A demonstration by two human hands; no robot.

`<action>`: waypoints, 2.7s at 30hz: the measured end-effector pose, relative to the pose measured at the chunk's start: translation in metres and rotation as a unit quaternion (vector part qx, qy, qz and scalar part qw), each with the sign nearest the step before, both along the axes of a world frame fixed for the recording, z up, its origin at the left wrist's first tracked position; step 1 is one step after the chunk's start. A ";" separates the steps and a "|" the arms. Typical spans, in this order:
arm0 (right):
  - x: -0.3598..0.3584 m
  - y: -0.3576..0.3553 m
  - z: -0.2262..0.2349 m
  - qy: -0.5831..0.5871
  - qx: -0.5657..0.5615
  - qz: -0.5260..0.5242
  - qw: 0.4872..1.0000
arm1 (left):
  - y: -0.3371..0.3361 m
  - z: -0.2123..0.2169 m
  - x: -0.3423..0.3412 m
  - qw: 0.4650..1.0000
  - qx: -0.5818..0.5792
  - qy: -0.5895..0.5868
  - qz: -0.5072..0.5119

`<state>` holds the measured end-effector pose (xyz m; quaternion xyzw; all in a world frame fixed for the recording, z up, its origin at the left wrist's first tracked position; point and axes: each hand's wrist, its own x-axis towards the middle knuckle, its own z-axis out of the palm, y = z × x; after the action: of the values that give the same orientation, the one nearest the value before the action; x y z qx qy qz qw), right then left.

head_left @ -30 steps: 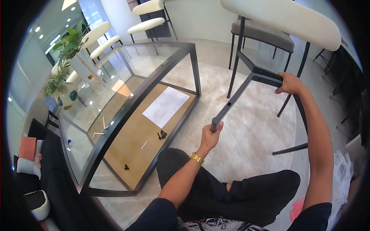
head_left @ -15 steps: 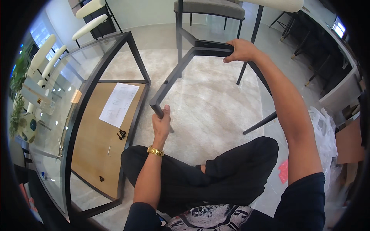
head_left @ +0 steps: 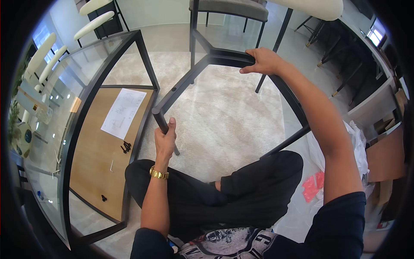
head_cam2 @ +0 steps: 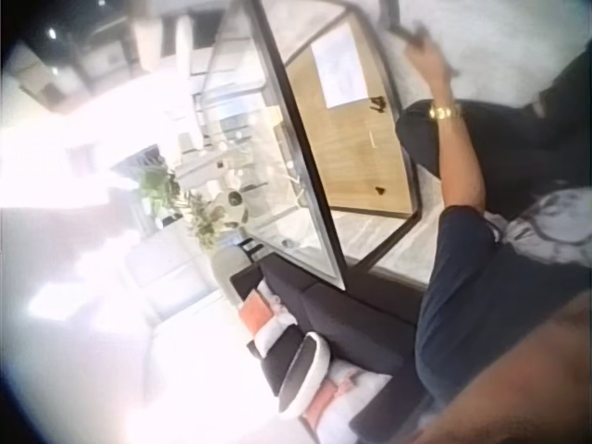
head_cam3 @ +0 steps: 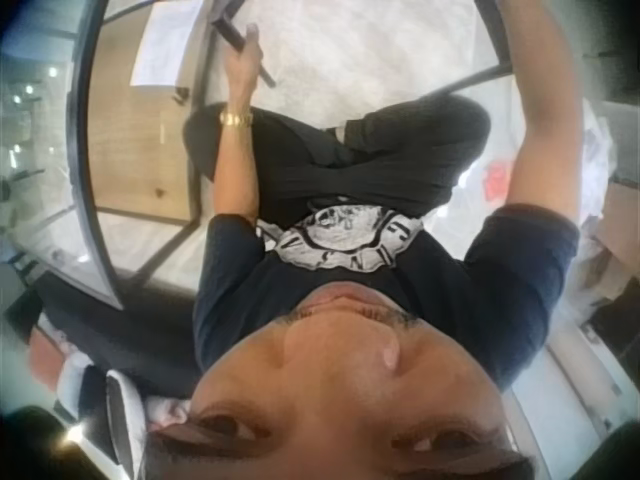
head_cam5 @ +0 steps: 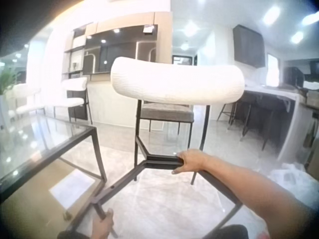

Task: The person unwraps plastic from the metal frame of a chair, aligns the leg pieces, and inserts screws into the frame by hand.

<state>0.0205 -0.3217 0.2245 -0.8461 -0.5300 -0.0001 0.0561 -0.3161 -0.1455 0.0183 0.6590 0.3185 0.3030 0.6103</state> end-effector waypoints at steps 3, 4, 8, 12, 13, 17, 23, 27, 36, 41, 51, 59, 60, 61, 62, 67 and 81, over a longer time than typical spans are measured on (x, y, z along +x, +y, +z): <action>-0.002 0.000 -0.001 -0.044 -0.015 -0.001 0.999 | -0.004 -0.002 -0.002 1.000 0.006 -0.006 0.010; -0.003 0.001 -0.002 -0.056 -0.017 -0.001 0.998 | -0.003 -0.002 -0.004 1.000 0.005 -0.009 0.000; -0.001 0.000 -0.011 -0.097 -0.040 0.004 0.995 | -0.002 -0.005 -0.003 1.000 0.010 -0.007 -0.019; -0.004 -0.002 -0.017 -0.127 -0.037 -0.014 0.991 | -0.005 0.000 -0.004 1.000 0.016 0.014 -0.022; -0.006 -0.002 -0.017 -0.124 -0.043 -0.016 0.991 | -0.007 0.000 -0.005 1.000 0.018 0.014 -0.021; -0.012 -0.002 -0.017 -0.109 -0.048 -0.029 0.992 | -0.009 -0.001 -0.008 0.999 0.034 0.020 -0.017; -0.022 -0.001 -0.017 -0.084 -0.043 -0.046 0.994 | -0.014 0.000 -0.016 0.998 0.042 0.036 -0.011; -0.023 -0.002 -0.019 -0.103 -0.032 -0.023 0.994 | -0.014 -0.007 -0.017 0.998 0.040 0.055 -0.011; -0.022 -0.007 -0.039 -0.102 -0.014 -0.055 0.993 | -0.023 -0.005 -0.021 0.997 0.041 0.061 -0.013; -0.020 -0.002 -0.039 -0.076 -0.027 -0.052 0.995 | -0.030 0.003 -0.021 0.998 0.041 0.045 0.008; 0.003 0.014 -0.033 -0.002 -0.076 -0.005 0.997 | -0.023 -0.009 -0.015 0.998 0.038 0.032 0.024; 0.002 0.019 -0.021 -0.013 -0.068 -0.019 0.997 | -0.023 -0.005 -0.012 0.999 0.033 -0.011 0.021; 0.001 0.018 -0.022 -0.021 -0.063 -0.014 0.998 | -0.021 -0.007 -0.012 0.999 0.027 -0.016 0.019; 0.001 0.017 -0.024 -0.029 -0.057 -0.009 0.998 | -0.020 -0.008 -0.013 0.999 0.021 -0.021 0.016; 0.002 0.017 -0.024 -0.016 -0.062 -0.012 0.998 | -0.019 -0.009 -0.012 0.999 0.026 -0.016 0.012; 0.004 0.017 -0.024 0.011 -0.083 -0.024 0.996 | -0.018 -0.005 -0.012 1.000 0.011 0.000 -0.009; 0.027 0.026 -0.056 -0.065 -0.054 0.000 0.996 | 0.020 0.032 -0.072 0.975 -0.052 -0.047 -0.211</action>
<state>0.0474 -0.2957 0.1685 -0.8461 -0.5318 -0.0265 -0.0246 -0.3882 -0.1256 0.0507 0.6636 0.1591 0.1809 0.7083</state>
